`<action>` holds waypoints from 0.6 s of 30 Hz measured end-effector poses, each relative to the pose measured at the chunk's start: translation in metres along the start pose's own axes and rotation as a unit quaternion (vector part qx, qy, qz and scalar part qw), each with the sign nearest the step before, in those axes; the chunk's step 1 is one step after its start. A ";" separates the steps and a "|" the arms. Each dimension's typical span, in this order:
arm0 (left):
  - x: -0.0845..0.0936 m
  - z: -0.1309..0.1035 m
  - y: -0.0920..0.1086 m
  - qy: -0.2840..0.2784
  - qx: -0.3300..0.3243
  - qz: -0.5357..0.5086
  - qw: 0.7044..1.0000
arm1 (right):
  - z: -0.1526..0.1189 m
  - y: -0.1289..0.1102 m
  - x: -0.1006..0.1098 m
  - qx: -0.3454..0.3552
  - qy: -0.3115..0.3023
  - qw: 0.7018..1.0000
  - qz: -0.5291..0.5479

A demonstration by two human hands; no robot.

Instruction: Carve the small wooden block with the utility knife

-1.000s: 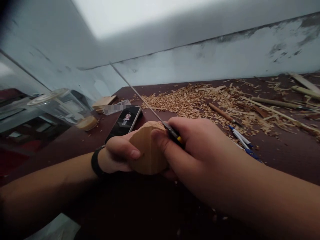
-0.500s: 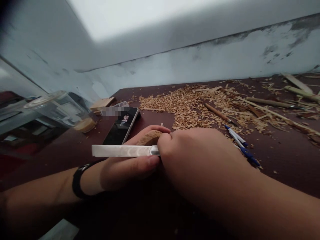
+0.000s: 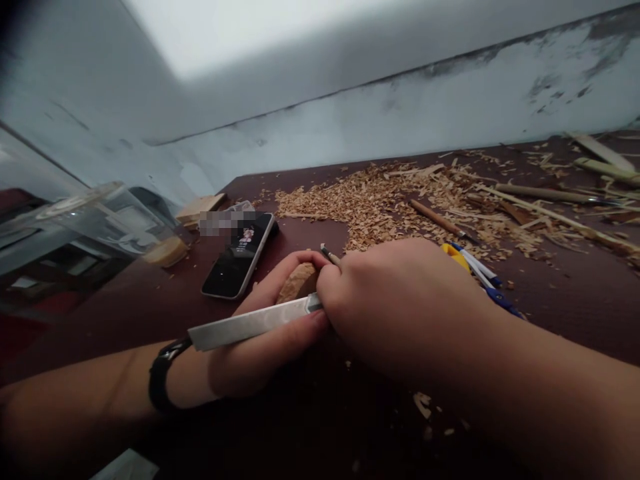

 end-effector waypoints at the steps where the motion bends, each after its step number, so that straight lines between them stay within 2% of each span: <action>1: -0.001 0.000 -0.001 0.009 0.004 -0.010 1.000 | -0.001 0.001 -0.001 0.000 0.013 1.000 -0.008; 6: -0.005 0.001 -0.004 0.041 -0.015 -0.067 0.997 | 0.004 0.000 0.001 -0.019 0.000 1.000 -0.021; 10: -0.005 0.005 -0.006 0.062 -0.043 -0.097 0.992 | 0.011 -0.002 0.003 -0.100 -0.117 0.988 0.000; 13: -0.006 0.008 -0.009 0.087 -0.032 -0.088 0.992 | 0.010 -0.005 0.003 -0.165 -0.196 0.966 0.020; 16: -0.007 0.008 -0.012 0.125 -0.042 -0.056 0.990 | 0.005 -0.004 0.002 -0.220 -0.227 0.948 0.023; 18: -0.006 0.007 -0.012 0.126 -0.056 -0.033 0.990 | 0.004 -0.003 0.000 -0.224 -0.218 0.950 0.022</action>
Point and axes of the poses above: each hand's wrist, its own z-axis towards the middle knuckle, its own x-axis out of the back of the hand, y = z × x, the point moved 4 cm from there along z, towards the middle knuckle, and after that the axes turned 8 degrees about -y, right-handed, at the moved point
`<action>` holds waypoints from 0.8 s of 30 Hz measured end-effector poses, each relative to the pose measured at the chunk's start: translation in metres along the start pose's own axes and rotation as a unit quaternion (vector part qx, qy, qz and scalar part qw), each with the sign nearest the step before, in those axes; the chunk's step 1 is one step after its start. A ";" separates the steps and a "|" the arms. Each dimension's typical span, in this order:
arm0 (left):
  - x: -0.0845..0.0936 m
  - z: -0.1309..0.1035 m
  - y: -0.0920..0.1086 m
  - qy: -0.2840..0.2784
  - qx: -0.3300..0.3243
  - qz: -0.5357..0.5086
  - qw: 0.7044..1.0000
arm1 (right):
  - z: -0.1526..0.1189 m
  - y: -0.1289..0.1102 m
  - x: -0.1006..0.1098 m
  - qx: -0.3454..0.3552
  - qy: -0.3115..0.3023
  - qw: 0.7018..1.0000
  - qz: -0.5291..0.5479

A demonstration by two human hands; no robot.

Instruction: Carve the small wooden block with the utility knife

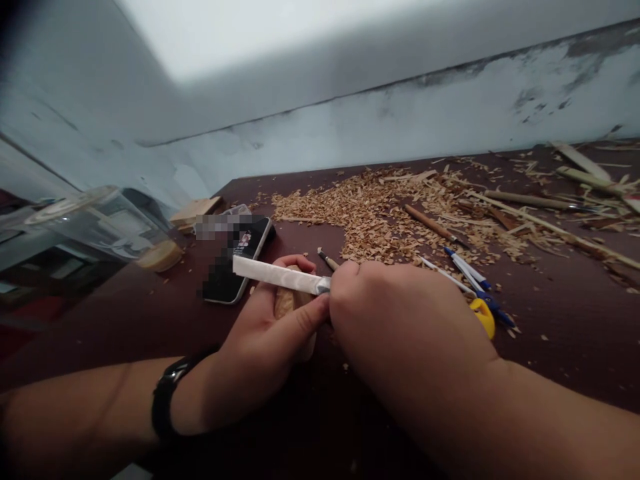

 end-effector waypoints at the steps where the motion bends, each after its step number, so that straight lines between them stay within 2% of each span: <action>1: 0.002 0.000 0.001 -0.012 -0.001 0.007 1.000 | 0.001 0.000 -0.001 0.017 0.008 1.000 0.002; 6: 0.013 0.001 0.008 -0.095 0.058 0.076 0.991 | 0.001 -0.001 0.002 0.169 0.069 0.983 0.029; 10: 0.014 0.003 0.011 -0.133 0.069 0.115 0.982 | 0.001 0.003 0.004 0.216 0.123 0.969 0.003; 12: 0.011 0.003 0.010 -0.134 0.063 0.119 0.982 | 0.000 0.004 0.002 0.238 0.145 0.960 -0.009; 15: 0.010 0.002 0.008 -0.088 0.042 0.149 0.984 | 0.000 0.006 -0.001 0.242 0.183 0.953 -0.012; 18: 0.010 -0.001 0.007 -0.041 0.040 0.168 0.984 | 0.000 0.005 -0.003 0.222 0.196 0.955 -0.012; 24: 0.016 -0.003 0.005 -0.054 0.058 0.076 0.994 | -0.002 -0.002 -0.001 0.150 0.169 0.974 -0.028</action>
Point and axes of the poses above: each hand's wrist, its own z-axis towards the middle knuckle, its own x-axis out of the back of the hand, y = z × x, the point moved 4 cm from there along z, towards the middle knuckle, and after that the axes turned 8 degrees about -y, right-handed, at the moved point
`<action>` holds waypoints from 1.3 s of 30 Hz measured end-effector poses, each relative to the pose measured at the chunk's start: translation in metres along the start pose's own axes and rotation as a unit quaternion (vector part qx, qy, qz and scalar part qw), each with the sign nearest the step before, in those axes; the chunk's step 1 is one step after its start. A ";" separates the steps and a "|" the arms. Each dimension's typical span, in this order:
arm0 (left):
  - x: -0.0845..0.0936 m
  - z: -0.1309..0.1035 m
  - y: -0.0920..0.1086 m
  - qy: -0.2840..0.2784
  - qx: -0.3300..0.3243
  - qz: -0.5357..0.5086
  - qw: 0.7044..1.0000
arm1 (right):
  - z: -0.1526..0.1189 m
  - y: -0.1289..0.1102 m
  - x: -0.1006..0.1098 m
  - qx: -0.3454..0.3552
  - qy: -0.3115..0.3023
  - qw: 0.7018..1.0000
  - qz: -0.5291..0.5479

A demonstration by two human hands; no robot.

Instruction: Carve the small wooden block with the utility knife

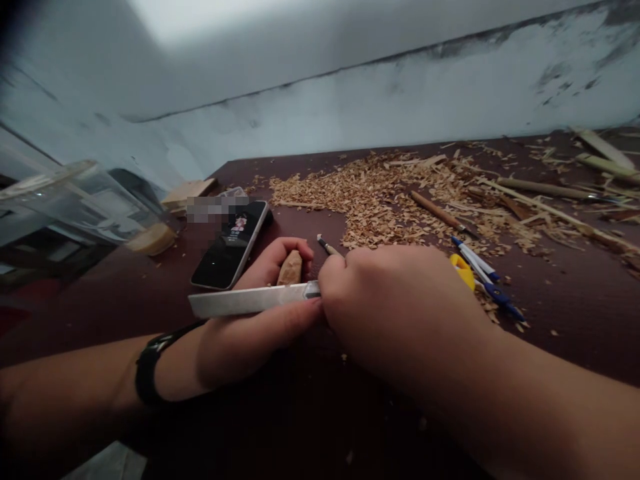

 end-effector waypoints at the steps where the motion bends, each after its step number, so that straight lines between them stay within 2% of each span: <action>1: 0.001 0.000 -0.001 0.000 -0.003 -0.011 1.000 | -0.001 -0.002 0.000 -0.010 0.000 1.000 -0.011; 6: -0.001 0.006 -0.002 0.012 -0.018 -0.039 0.999 | -0.011 -0.009 0.002 -0.084 0.041 0.992 -0.082; 9: -0.003 0.008 0.001 0.046 -0.042 -0.007 0.998 | -0.011 -0.004 0.001 -0.097 -0.002 0.992 -0.083; 11: -0.003 0.006 0.002 0.047 -0.050 0.030 0.997 | -0.008 0.000 0.003 -0.076 -0.021 0.995 -0.058; 15: 0.000 0.003 0.005 0.017 -0.034 0.144 0.989 | 0.000 0.005 0.008 0.021 -0.055 0.998 0.037; 18: 0.001 0.003 0.009 0.015 -0.038 0.180 0.983 | 0.001 0.007 0.010 0.051 -0.065 0.995 0.053; 22: -0.003 0.006 0.011 0.008 -0.033 0.172 0.985 | 0.000 0.008 0.012 0.078 -0.010 0.997 0.016; 26: -0.005 0.002 0.010 -0.011 -0.033 0.146 0.989 | 0.001 0.008 0.009 0.051 -0.051 0.997 0.015; 28: -0.003 -0.002 0.010 0.001 -0.035 0.134 0.990 | 0.002 0.006 0.010 0.035 -0.060 0.997 0.010; 32: 0.003 -0.003 0.007 0.052 -0.003 0.122 0.991 | 0.000 0.002 0.009 -0.007 -0.050 0.999 -0.008; 36: 0.000 0.001 0.004 0.046 0.008 0.036 0.998 | -0.009 -0.002 0.003 -0.046 -0.020 0.997 -0.065; 39: -0.001 0.003 0.003 0.049 0.017 0.013 0.999 | -0.014 -0.006 0.001 -0.037 -0.015 0.995 -0.096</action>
Point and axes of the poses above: each hand's wrist, its own z-axis towards the middle knuckle, its own x-axis out of the back of the hand, y = z × x, the point moved 4 cm from there along z, towards the middle knuckle, and after that the axes turned 8 degrees about -y, right-handed, at the moved point
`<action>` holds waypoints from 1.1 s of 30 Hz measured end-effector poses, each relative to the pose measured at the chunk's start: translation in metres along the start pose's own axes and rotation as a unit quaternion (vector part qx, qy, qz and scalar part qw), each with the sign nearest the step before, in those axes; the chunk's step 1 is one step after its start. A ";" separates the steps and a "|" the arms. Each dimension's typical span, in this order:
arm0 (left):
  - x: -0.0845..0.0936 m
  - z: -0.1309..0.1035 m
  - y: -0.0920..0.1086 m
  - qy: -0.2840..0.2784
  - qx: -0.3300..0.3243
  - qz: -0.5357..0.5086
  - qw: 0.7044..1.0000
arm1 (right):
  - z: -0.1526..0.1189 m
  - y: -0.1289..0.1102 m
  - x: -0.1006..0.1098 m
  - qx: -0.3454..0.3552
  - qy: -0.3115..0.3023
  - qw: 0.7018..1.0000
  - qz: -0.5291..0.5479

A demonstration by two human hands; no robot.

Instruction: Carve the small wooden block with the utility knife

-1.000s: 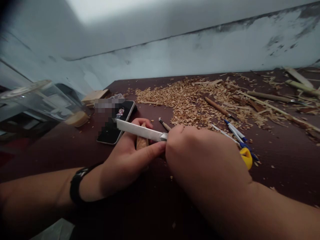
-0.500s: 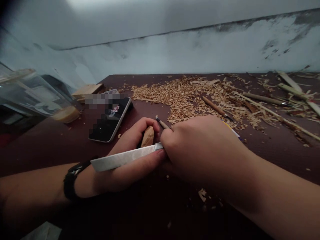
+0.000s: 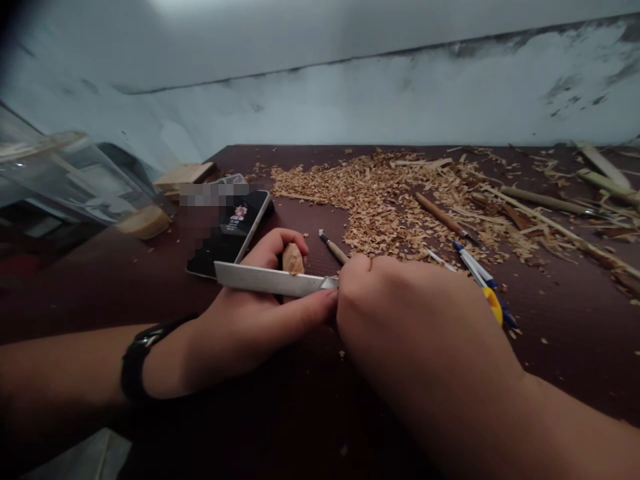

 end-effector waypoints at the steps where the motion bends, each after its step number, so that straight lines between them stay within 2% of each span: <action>1: 0.001 0.000 0.000 0.001 0.003 0.005 1.000 | 0.000 0.000 0.000 0.006 -0.007 1.000 0.003; 6: 0.007 -0.002 0.006 -0.026 -0.012 0.045 0.999 | 0.008 0.004 0.000 0.021 -0.080 0.991 0.102; 11: 0.001 -0.003 0.006 -0.088 0.013 -0.001 0.996 | 0.018 0.009 0.010 0.077 -0.048 0.990 0.111; 15: 0.003 -0.002 0.006 -0.035 -0.013 0.032 0.999 | 0.018 0.011 0.012 0.092 0.028 0.993 0.074; 17: 0.005 -0.001 0.005 -0.021 -0.001 0.032 0.999 | 0.017 0.012 0.009 0.073 0.040 0.994 0.066; 21: 0.008 -0.001 0.001 -0.022 0.030 -0.005 0.999 | 0.015 0.009 0.005 0.031 0.018 0.998 0.046; 29: 0.011 0.003 -0.001 -0.007 0.022 -0.036 0.999 | 0.012 0.005 0.006 -0.014 -0.018 0.999 0.031; 33: 0.009 0.002 0.006 -0.048 0.031 -0.035 0.998 | 0.018 0.007 0.010 0.008 -0.050 0.996 0.078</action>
Point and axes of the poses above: each hand's wrist, its own z-axis towards the middle knuckle, its own x-axis out of the back of the hand, y = z × x, the point moved 4 cm from there along z, towards the middle knuckle, and after that the axes turned 8 degrees about -y, right-handed, at the moved point
